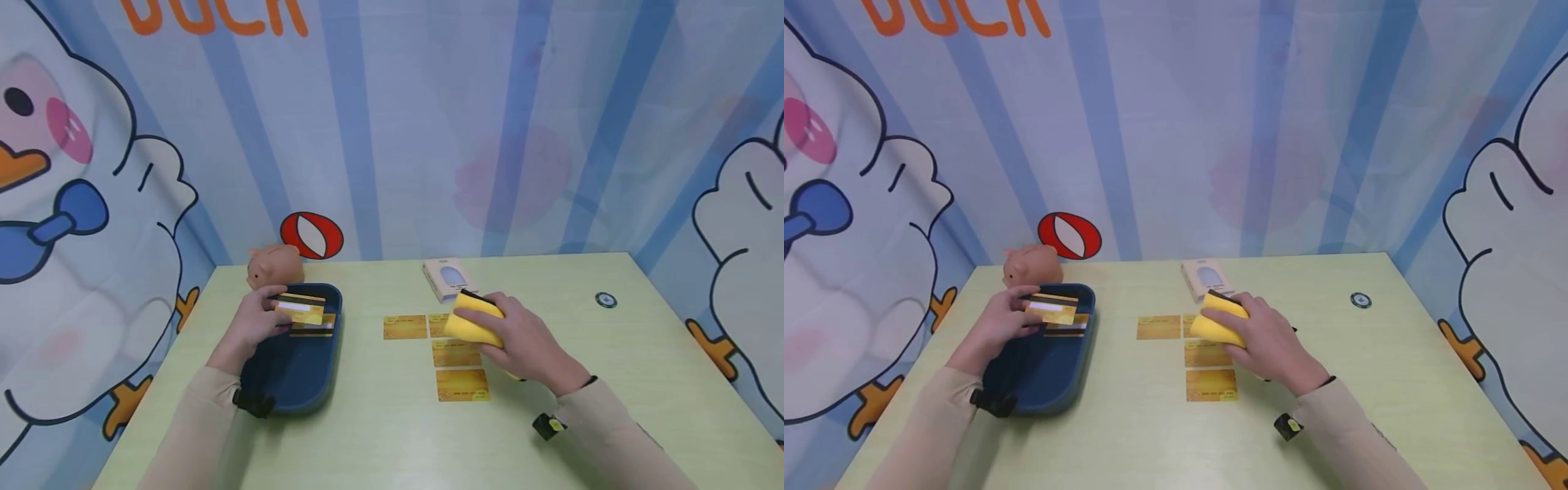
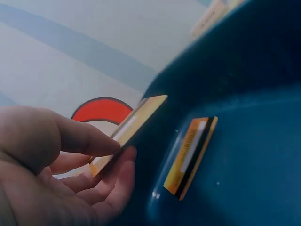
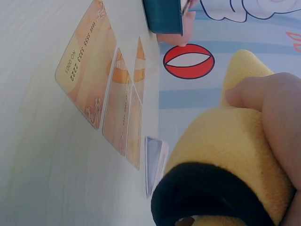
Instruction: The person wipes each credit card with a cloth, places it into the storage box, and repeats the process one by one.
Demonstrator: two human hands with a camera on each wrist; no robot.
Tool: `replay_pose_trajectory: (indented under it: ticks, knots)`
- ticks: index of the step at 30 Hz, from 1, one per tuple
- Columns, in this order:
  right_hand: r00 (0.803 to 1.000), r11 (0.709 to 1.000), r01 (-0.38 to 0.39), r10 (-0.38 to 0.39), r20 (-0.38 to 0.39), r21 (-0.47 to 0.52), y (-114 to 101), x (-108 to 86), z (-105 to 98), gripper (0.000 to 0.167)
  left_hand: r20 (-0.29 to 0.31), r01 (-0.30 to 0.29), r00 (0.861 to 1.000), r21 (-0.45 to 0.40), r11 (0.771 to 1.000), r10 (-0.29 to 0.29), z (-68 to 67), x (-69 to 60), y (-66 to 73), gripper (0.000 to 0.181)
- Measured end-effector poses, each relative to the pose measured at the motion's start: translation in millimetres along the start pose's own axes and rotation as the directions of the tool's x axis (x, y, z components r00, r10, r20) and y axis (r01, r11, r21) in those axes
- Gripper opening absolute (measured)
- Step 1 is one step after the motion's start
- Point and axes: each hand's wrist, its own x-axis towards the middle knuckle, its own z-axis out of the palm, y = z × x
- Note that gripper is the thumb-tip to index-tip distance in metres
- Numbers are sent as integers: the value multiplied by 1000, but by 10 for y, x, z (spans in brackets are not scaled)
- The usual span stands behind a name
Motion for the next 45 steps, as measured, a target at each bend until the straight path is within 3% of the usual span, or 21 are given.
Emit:
replay_pose_trajectory:
  ticks: [7, 15, 21, 30, 39, 45]
  knots:
    - [1000, 1000, -5, 5, -1, 0, 5, -9, 0, 61, 54, -19, 998, 76, 997, 15, 39, 117, -73, 65]
    - [1000, 1000, -15, 15, -11, 0, 18, -28, 8, 59, 41, 53, 997, 154, 987, -60, 132, 202, -92, 65]
    - [1000, 1000, -18, 18, -9, 5, 25, -34, 8, 58, 31, 76, 996, 190, 979, -83, 157, 242, -141, 65]
    - [1000, 1000, -21, 21, -10, 7, 35, -28, 4, 59, -13, 150, 988, 329, 932, -154, 209, 283, -87, 61]
    - [1000, 1000, -21, 21, -22, 8, 24, -33, 1, 58, -39, 149, 988, 443, 884, -147, 203, 259, -34, 58]
    - [1000, 1000, -15, 15, -24, 5, 29, -28, -9, 57, -34, 163, 986, 441, 883, -165, 204, 247, -22, 58]
